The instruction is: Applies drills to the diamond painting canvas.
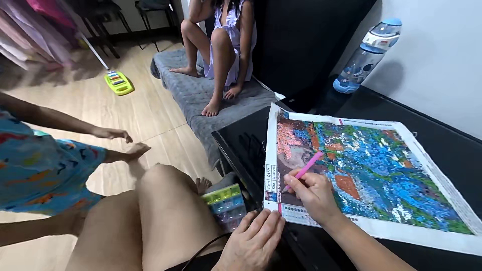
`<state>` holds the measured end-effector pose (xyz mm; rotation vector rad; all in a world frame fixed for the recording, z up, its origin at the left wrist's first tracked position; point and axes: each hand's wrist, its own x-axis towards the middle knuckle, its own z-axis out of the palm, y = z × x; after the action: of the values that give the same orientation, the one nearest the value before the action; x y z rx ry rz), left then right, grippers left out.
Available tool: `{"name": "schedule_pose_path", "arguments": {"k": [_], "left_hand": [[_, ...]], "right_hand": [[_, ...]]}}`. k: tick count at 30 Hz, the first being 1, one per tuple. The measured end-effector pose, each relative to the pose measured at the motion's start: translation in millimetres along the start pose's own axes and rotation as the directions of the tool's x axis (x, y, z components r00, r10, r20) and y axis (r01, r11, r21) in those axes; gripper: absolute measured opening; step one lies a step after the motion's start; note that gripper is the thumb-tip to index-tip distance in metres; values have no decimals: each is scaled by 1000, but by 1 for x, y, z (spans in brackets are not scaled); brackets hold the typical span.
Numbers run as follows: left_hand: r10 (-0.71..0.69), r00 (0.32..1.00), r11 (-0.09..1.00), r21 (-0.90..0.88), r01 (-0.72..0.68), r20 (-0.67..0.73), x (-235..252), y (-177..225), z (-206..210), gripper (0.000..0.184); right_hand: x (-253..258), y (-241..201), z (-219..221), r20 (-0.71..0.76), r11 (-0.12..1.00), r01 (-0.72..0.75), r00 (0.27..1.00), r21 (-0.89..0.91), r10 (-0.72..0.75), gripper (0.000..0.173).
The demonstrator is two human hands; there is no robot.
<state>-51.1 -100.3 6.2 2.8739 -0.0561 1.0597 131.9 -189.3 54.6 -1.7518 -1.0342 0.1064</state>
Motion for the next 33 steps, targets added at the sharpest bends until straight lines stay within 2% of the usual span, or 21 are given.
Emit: {"name": "schedule_pose_path", "arguments": {"k": [14,33], "left_hand": [[-17,1000,1000,-18,17,-4,-1,0,0,33],[-41,999,999,-36,41,-14,-1,2,3,31]], "right_hand": [[1,1,1,11,1000,19,1000,-18,-19,24],[0,0,-1,20,998,36,999,52,-37,24]]}}
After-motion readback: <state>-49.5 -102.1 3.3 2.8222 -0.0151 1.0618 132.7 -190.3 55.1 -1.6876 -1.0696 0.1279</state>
